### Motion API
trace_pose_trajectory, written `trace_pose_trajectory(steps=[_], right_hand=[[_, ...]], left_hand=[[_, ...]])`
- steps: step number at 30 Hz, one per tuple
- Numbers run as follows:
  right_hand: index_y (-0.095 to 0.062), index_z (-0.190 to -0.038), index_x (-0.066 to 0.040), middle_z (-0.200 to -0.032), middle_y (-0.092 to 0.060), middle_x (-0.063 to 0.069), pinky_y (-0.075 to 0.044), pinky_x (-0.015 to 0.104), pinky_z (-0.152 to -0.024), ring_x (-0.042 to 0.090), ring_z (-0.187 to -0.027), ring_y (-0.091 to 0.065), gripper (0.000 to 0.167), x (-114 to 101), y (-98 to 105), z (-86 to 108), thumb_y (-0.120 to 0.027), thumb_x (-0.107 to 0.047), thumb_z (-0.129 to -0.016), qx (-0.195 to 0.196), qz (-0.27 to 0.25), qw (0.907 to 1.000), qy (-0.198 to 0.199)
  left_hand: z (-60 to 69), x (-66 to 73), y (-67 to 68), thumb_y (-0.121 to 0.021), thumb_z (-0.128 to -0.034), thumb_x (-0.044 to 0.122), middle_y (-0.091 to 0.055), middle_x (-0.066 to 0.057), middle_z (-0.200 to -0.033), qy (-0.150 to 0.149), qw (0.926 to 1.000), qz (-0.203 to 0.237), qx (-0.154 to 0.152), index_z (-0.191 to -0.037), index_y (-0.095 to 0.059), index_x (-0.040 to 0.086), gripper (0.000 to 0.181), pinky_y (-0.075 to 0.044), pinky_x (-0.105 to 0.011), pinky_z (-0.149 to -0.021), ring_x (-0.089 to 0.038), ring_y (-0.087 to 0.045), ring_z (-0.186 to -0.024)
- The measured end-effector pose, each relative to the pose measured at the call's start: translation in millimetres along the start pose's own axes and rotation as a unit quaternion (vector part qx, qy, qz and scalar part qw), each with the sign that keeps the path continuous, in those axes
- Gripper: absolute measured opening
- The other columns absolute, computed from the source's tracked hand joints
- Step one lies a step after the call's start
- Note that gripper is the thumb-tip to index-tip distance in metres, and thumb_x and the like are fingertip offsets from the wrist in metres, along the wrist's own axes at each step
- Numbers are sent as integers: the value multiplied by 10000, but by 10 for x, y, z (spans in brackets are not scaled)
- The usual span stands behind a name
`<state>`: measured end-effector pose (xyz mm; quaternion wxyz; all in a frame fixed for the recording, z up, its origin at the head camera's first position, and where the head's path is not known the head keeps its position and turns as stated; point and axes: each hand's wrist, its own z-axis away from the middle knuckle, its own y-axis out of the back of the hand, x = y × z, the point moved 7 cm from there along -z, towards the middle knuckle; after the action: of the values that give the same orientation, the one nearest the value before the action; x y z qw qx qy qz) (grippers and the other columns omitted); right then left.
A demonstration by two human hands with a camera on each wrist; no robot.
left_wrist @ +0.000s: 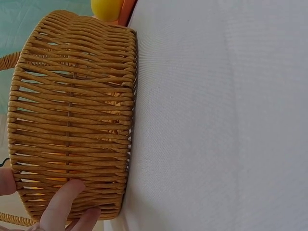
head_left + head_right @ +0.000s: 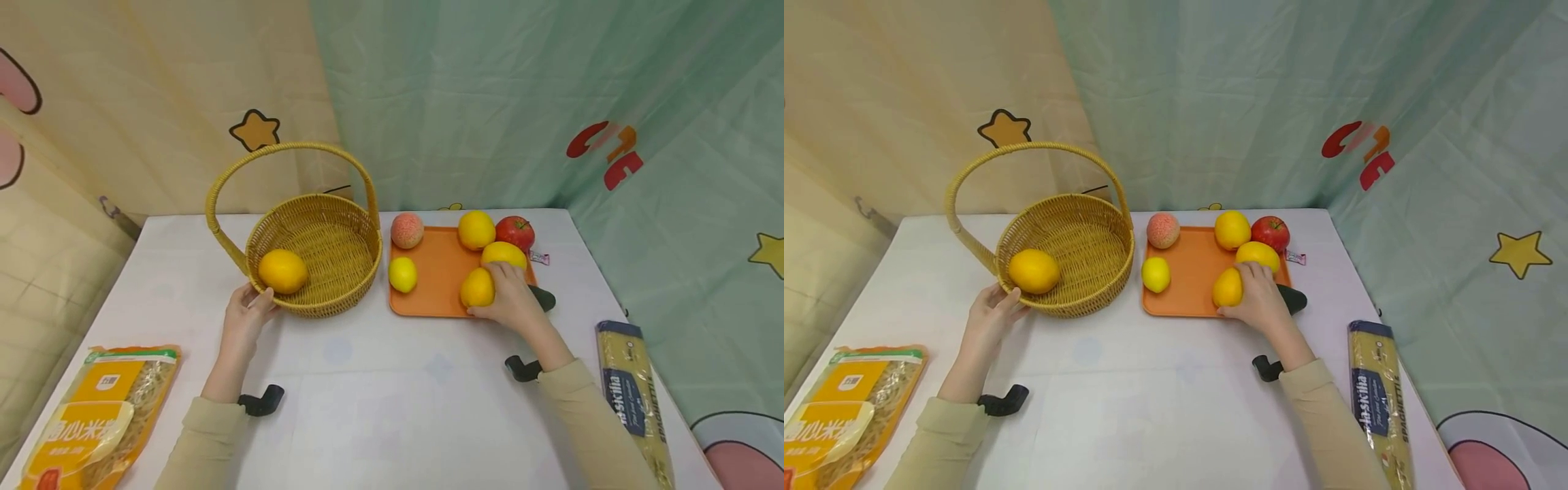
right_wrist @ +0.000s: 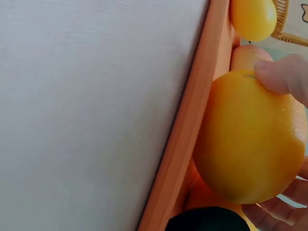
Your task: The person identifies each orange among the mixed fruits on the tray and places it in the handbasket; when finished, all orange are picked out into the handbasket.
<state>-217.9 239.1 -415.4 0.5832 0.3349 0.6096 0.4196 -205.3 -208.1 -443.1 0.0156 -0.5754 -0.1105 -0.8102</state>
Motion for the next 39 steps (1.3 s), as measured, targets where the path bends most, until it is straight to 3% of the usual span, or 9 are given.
trace_pose_trajectory(steps=[7, 15, 29, 35, 39], right_hand=[[-401, -1409, 24, -1416, -433, 240, -446, 611, -1055, 407, -1266, -338, 868, -31, -29, 5, -825, -348, -750, 192, -144, 9997, -43], [-396, -1458, -49, -1467, -436, 184, -381, 611, -1124, 377, -1311, -380, 899, -196, -9, -56, -798, -461, -767, 330, -1147, 9926, -230], [-428, -1476, -158, -1455, -477, 74, -485, 470, -1077, 293, -1269, -479, 792, -1052, -170, -361, -773, -416, -812, -121, -3098, 9507, 17], [-445, -1466, -136, -1411, -501, 85, -495, 430, -1074, 285, -1244, -500, 742, -1437, -306, -523, -755, -371, -834, -451, -3533, 9341, 223], [-445, -1472, -167, -1428, -498, 56, -526, 408, -1015, 269, -1231, -516, 745, -1647, -404, -611, -753, -397, -835, -647, -3608, 9301, 247]], left_hand=[[-3, 8, -11, -470, -1040, 215, -174, -209, -1616, -50, 9999, 129, -66, -1559, -92, -4, 678, -431, -389, -1121, -341, -413, -1397], [-1, 20, -4, -469, -1041, 227, -172, -205, -1617, -49, 9999, 87, -67, -1560, -91, 1, 681, -431, -393, -1118, -336, -409, -1402], [-1, 7, -6, -462, -1040, 197, -174, -214, -1608, -128, 9997, 209, -93, -1558, -91, -5, 668, -444, -366, -1099, -352, -411, -1392], [6, 7, -6, -466, -1040, 206, -179, -206, -1611, -102, 9997, 183, -80, -1559, -92, -1, 672, -448, -354, -1093, -348, -418, -1390], [11, 12, -15, -468, -1040, 211, -173, -205, -1614, -100, 9997, 193, -76, -1559, -91, 2, 676, -443, -371, -1107, -346, -418, -1389]])
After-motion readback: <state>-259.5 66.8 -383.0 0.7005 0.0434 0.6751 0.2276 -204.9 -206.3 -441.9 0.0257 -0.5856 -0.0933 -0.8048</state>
